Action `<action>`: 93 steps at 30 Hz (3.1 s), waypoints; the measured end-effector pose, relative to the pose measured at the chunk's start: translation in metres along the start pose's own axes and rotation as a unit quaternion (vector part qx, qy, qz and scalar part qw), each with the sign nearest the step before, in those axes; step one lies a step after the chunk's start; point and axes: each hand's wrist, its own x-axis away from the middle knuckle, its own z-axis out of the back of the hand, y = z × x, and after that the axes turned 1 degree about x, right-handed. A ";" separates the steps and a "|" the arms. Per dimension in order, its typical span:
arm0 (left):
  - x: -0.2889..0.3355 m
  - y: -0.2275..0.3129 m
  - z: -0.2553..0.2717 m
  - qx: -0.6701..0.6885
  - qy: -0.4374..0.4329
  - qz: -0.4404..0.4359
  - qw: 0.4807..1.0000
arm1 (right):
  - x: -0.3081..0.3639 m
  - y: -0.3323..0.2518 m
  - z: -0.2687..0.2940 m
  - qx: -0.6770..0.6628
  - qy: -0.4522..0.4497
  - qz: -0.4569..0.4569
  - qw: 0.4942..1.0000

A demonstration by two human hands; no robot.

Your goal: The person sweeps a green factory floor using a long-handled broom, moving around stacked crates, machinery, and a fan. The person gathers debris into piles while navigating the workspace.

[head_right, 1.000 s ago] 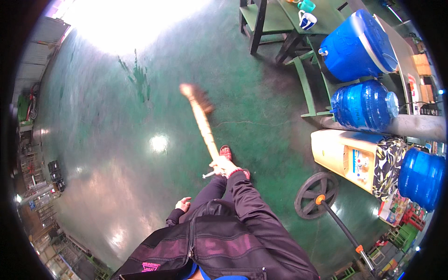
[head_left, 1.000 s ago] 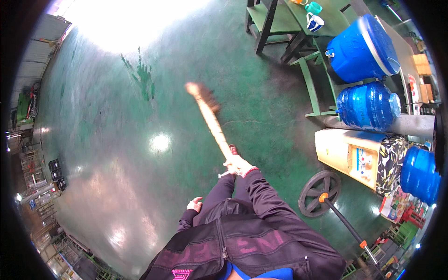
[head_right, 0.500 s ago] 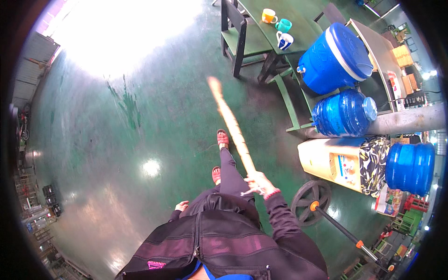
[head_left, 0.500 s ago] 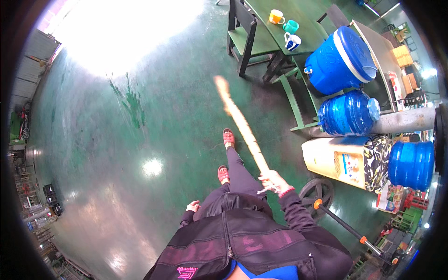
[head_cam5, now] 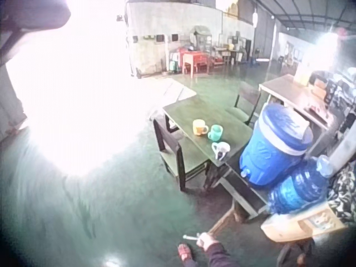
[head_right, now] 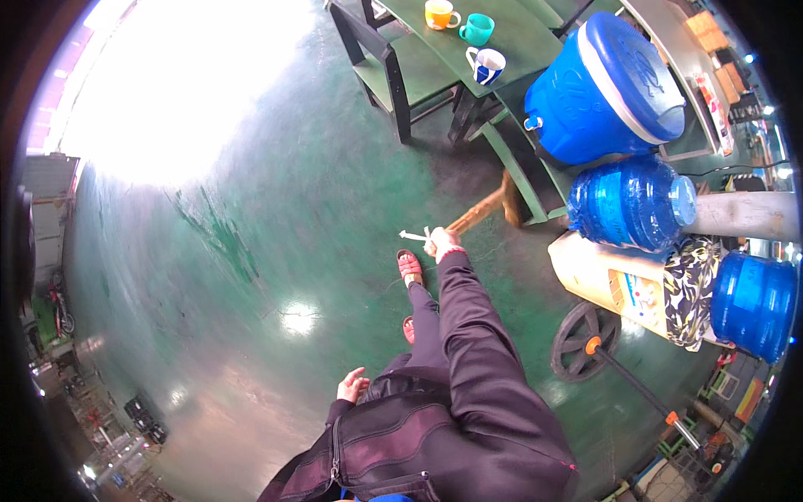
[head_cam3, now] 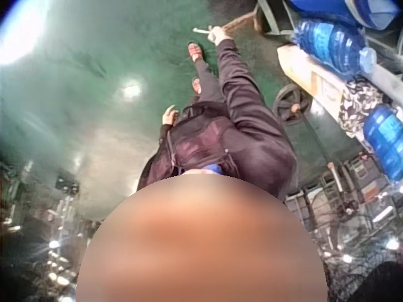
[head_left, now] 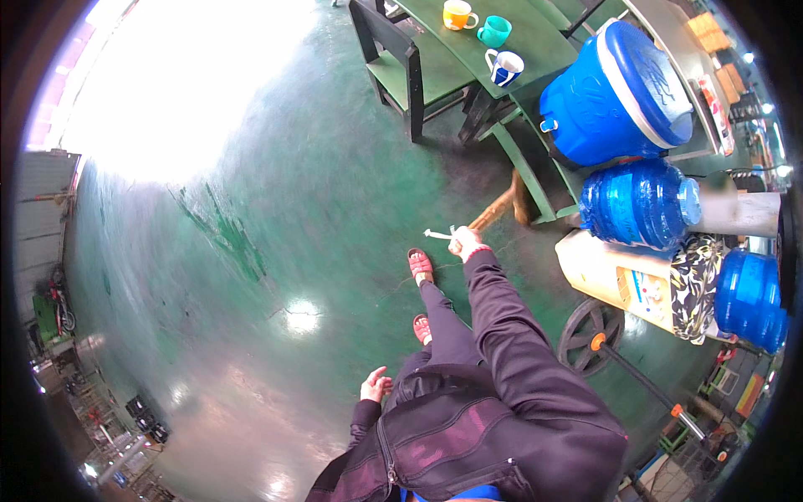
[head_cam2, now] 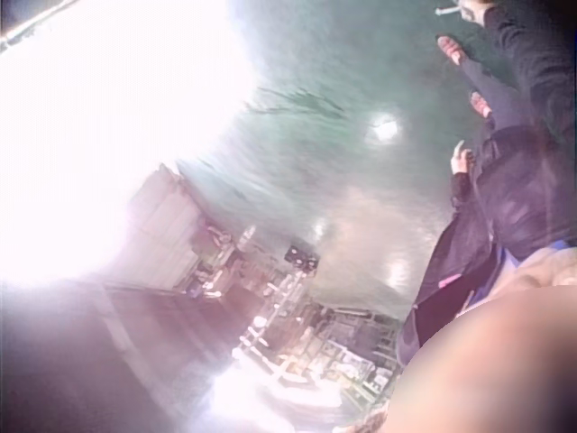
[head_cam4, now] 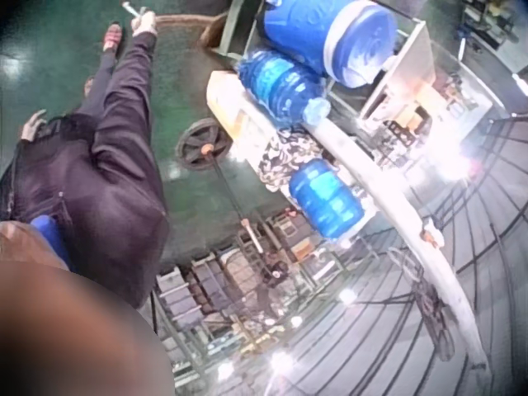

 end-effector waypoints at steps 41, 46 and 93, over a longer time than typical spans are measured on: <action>-0.109 0.155 0.301 0.069 0.217 -0.024 0.973 | 0.132 -0.030 -0.363 0.340 -0.370 -0.025 0.864; -0.118 0.088 0.309 -0.162 0.237 -0.159 0.945 | 0.183 0.063 -0.405 0.457 -0.469 0.084 0.751; -0.321 0.678 0.363 0.040 0.104 -0.009 0.994 | 0.187 -0.289 -0.715 0.245 -0.510 -0.202 0.800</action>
